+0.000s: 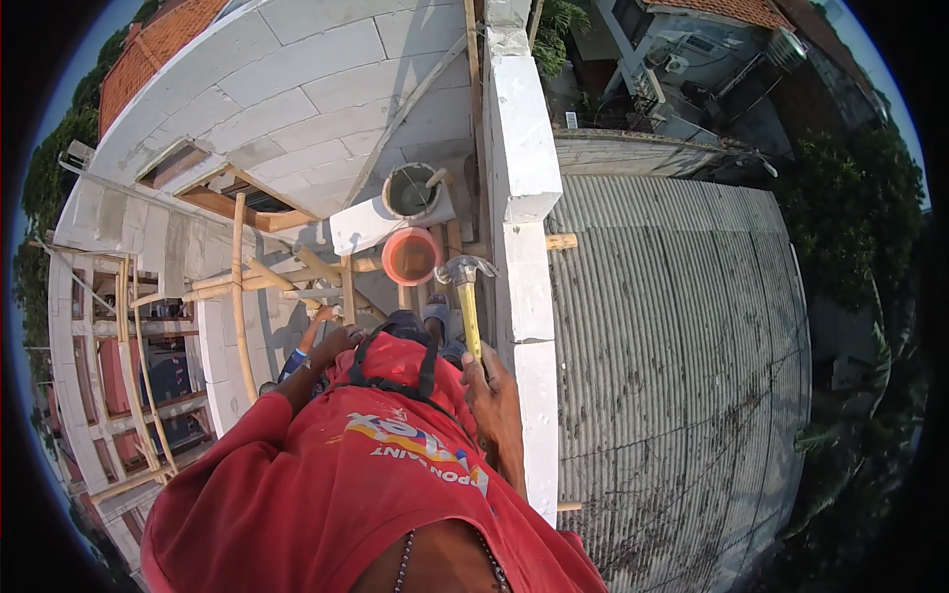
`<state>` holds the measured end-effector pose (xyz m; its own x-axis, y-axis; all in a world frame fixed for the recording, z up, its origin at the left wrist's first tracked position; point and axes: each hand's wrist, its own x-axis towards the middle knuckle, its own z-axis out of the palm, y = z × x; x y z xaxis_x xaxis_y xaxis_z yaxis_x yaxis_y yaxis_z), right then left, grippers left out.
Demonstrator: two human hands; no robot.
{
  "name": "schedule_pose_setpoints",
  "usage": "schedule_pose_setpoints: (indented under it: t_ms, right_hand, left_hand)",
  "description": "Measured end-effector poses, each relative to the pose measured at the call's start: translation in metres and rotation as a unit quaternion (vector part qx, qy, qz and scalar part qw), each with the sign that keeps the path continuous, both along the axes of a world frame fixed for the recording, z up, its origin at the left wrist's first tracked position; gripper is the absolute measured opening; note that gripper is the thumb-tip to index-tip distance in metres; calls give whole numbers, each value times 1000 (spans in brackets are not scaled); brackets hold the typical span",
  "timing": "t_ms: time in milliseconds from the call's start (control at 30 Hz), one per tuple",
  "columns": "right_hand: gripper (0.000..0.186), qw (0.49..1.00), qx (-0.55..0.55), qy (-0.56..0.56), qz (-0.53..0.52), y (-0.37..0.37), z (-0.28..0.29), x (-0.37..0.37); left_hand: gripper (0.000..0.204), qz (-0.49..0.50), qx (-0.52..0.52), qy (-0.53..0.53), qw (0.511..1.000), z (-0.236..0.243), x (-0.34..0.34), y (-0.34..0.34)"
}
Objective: The person spreads mortar along the top of a wall using a trowel, places a brick onto the mortar, and taps the brick into place with a hammer.
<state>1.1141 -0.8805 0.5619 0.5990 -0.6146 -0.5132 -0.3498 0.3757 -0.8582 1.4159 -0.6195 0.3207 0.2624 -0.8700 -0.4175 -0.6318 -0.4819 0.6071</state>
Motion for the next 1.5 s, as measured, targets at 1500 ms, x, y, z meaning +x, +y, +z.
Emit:
schedule_pose_setpoints:
  t_ms: [1500]
  right_hand:
    - [45, 973, 67, 192, -108, -37, 79, 58]
  left_hand:
    - [44, 560, -276, 380, 682, 124, 116, -409]
